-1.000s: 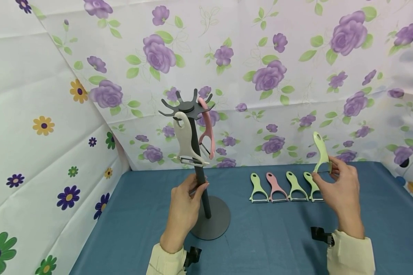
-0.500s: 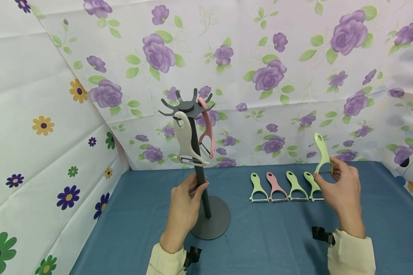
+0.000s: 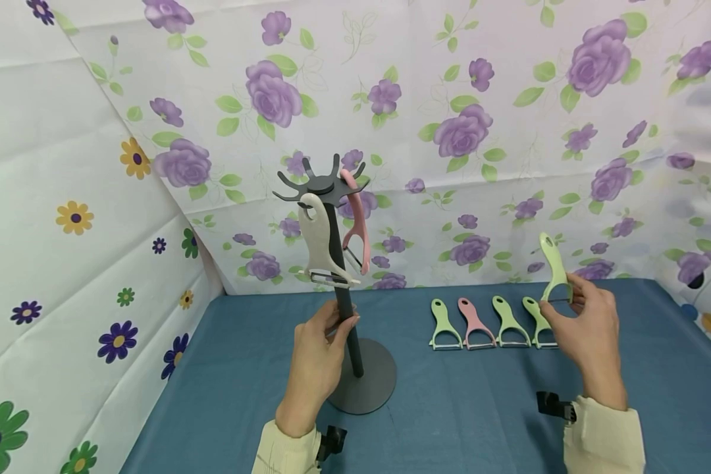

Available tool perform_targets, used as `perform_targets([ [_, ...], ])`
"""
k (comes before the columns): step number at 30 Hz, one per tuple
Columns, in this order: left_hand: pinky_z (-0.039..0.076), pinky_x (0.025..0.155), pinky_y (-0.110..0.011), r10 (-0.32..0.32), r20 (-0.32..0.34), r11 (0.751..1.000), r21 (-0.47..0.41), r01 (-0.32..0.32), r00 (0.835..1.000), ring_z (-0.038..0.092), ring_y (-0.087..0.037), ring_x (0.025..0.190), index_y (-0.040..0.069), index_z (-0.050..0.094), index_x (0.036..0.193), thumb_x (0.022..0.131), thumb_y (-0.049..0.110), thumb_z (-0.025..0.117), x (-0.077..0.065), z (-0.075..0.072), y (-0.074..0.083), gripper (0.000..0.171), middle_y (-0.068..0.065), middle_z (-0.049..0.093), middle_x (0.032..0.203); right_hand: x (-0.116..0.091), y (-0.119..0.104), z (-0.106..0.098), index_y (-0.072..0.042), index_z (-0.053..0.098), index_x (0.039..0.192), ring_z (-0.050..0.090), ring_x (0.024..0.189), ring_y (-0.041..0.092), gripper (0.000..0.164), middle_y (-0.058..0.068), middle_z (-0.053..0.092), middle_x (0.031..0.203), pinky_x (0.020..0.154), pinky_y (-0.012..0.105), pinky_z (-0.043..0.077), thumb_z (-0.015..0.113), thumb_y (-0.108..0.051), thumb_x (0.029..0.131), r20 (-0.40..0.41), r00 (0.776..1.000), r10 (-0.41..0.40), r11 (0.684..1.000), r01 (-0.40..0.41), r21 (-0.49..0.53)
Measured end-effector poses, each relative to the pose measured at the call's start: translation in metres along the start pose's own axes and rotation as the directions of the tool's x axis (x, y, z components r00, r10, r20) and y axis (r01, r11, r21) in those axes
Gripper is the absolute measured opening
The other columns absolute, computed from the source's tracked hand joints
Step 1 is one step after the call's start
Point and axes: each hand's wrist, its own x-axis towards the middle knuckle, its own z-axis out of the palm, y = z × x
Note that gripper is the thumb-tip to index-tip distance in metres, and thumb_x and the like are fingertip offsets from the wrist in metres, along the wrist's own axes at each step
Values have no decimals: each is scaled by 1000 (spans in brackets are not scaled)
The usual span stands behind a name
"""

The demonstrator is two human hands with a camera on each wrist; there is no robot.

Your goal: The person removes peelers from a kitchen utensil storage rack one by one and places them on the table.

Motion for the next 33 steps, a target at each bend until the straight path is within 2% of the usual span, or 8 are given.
perform_targets([
  [33, 63, 91, -42, 10, -3, 1000, -4, -10, 1000, 75, -21, 109, 15, 70, 116, 101, 21, 65, 0, 0, -1, 17, -5, 78, 115, 5, 12, 0, -1, 32, 159, 49, 125, 56, 73, 37, 37, 141, 101, 67, 46, 67, -18, 98, 17, 998, 53, 998, -52, -31],
])
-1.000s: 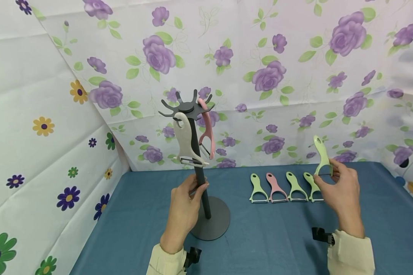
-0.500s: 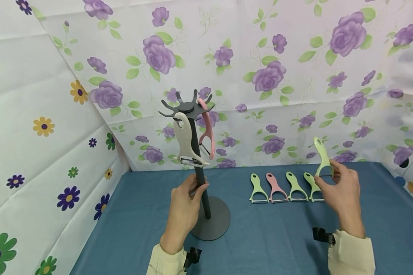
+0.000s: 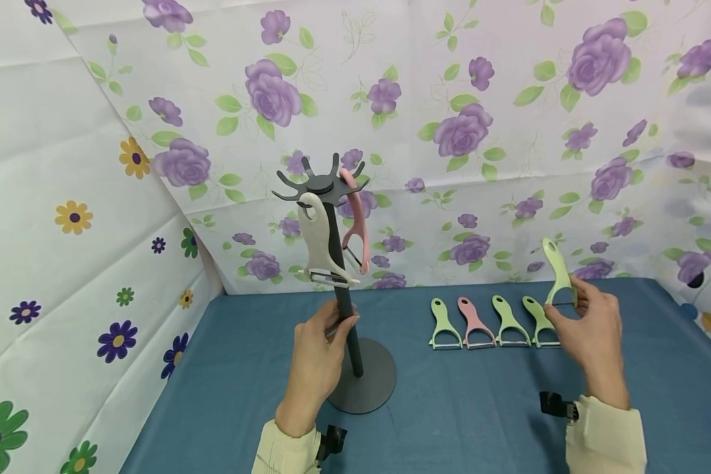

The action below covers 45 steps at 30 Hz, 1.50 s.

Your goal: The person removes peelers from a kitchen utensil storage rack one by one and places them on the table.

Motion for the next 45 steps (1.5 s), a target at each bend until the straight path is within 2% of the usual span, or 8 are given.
perform_targets([
  [21, 62, 91, -43, -5, 3, 1000, 6, 5, 1000, 75, -22, 109, 15, 70, 117, 102, 22, 64, 0, 0, 0, 18, -7, 77, 116, 5, 16, -2, 0, 31, 159, 46, 126, 55, 71, 38, 36, 143, 98, 67, 44, 64, -22, 100, 18, 999, 39, 999, -38, -24],
  [29, 63, 90, -42, -2, 3, 1000, 17, 2, 1000, 75, -21, 108, 16, 70, 117, 102, 22, 64, 0, 0, 0, 18, -6, 77, 115, 5, 21, -2, 1, 32, 158, 45, 125, 55, 71, 38, 36, 143, 94, 66, 45, 64, -21, 99, 16, 999, 40, 999, -39, -24],
  [45, 62, 91, -42, -1, 6, 1000, 16, 0, 1000, 75, -21, 109, 16, 70, 117, 102, 22, 64, 0, 0, 0, 17, -7, 77, 116, 8, 28, 2, 1, 33, 158, 45, 125, 55, 70, 38, 37, 141, 94, 69, 43, 65, -16, 98, -10, 997, 71, 997, -71, -41],
])
